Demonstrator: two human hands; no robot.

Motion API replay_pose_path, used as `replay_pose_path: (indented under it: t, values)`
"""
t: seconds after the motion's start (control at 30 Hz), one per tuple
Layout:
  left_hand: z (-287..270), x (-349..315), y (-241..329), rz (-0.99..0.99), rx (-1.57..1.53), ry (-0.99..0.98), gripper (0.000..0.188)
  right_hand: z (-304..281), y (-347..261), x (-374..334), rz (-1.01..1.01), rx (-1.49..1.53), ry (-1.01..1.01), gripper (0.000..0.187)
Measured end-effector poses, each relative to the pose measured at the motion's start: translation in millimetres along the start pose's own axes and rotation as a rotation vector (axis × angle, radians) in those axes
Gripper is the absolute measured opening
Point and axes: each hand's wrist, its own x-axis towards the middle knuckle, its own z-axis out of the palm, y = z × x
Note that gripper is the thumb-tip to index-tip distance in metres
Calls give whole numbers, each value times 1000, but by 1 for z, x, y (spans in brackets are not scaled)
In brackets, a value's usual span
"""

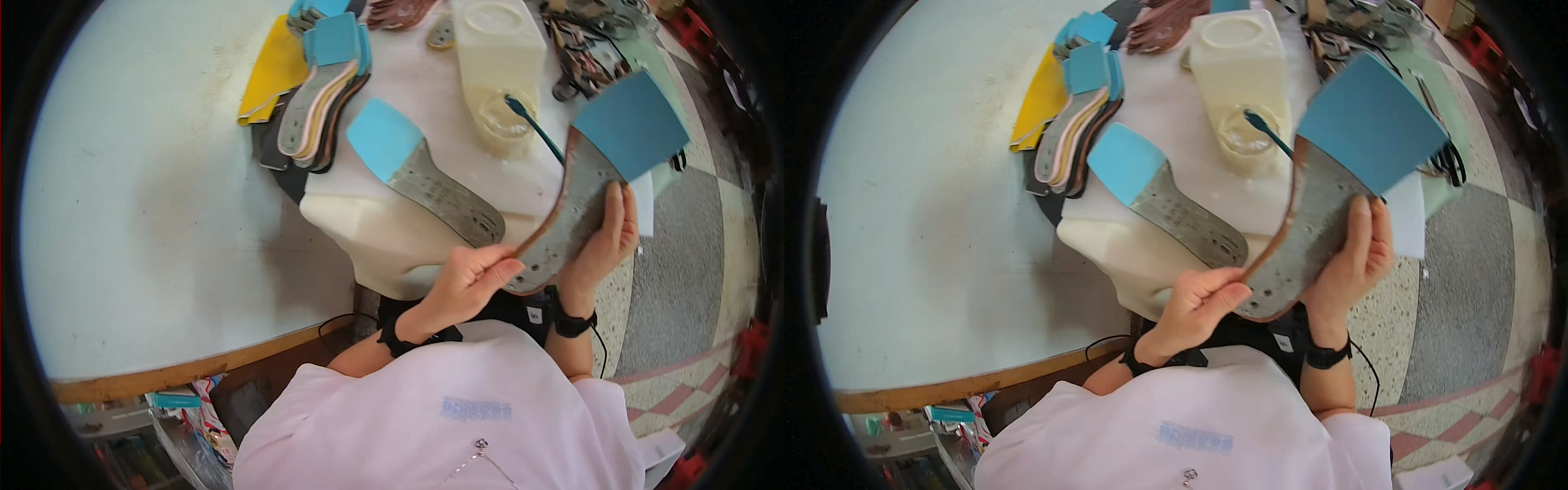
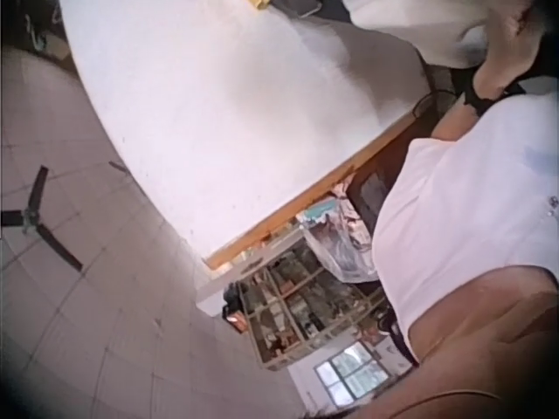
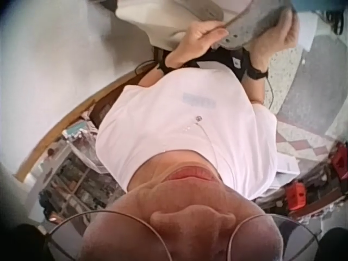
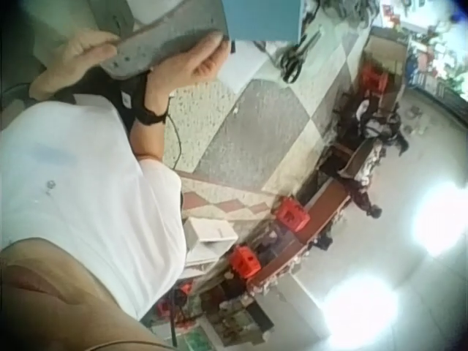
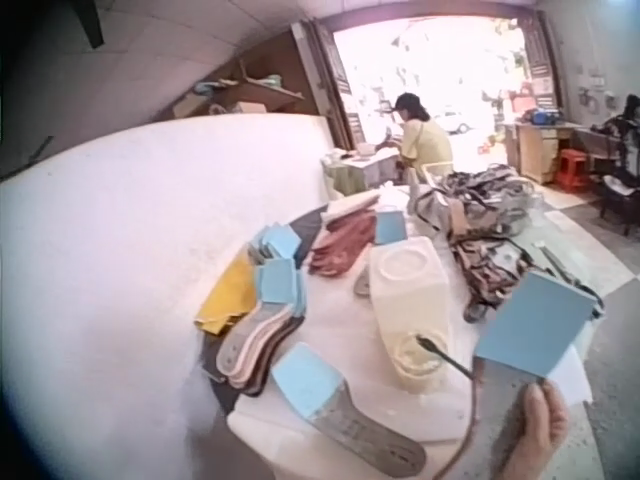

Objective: The recorder is assembling shoe insoles by manually aligning and pressing different layers together.

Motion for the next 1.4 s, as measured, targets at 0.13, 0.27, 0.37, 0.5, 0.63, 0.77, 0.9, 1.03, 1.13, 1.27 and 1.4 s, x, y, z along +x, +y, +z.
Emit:
replay_pose_path:
  t: [0.13, 0.27, 0.37, 0.5, 0.63, 0.77, 0.9, 1.03, 1.13, 1.27, 1.4]
  values:
    - [0, -1, -1, 64, 9, -31, 23, 4, -2, 3, 31, 11, 68, 16]
    - [6, -4, -11, 78, -133, -58, 25, -2, 1, 4, 56, 57, 92, 18]
    - [7, -6, -14, 4, -199, -90, 26, -6, 1, 6, 56, 89, 128, 19]
    - [7, -9, -8, -117, -314, -122, 25, -5, 5, 3, 51, 61, 151, 16]
    - [8, -11, -8, -74, -352, -23, 26, 0, 14, 6, 69, 113, 84, 18]
    - [11, -1, -13, -52, -376, -57, 28, -4, 14, 12, 48, 152, 93, 21]
    - [18, 4, 7, -201, -308, -110, 32, -12, 6, 15, 24, -58, 184, 19]
    - [24, 9, 9, -315, -301, -64, 30, -17, 3, 9, 2, -190, 166, 8]
    - [29, 0, 5, -237, -292, 20, 31, -15, 2, 3, 58, -141, 147, 17]
    - [32, -4, 20, -226, -336, -13, 18, -23, -32, -7, 183, -13, -26, 26]
    - [32, 0, 20, -126, -476, -36, 14, -18, -30, -27, 107, 4, -197, 41]
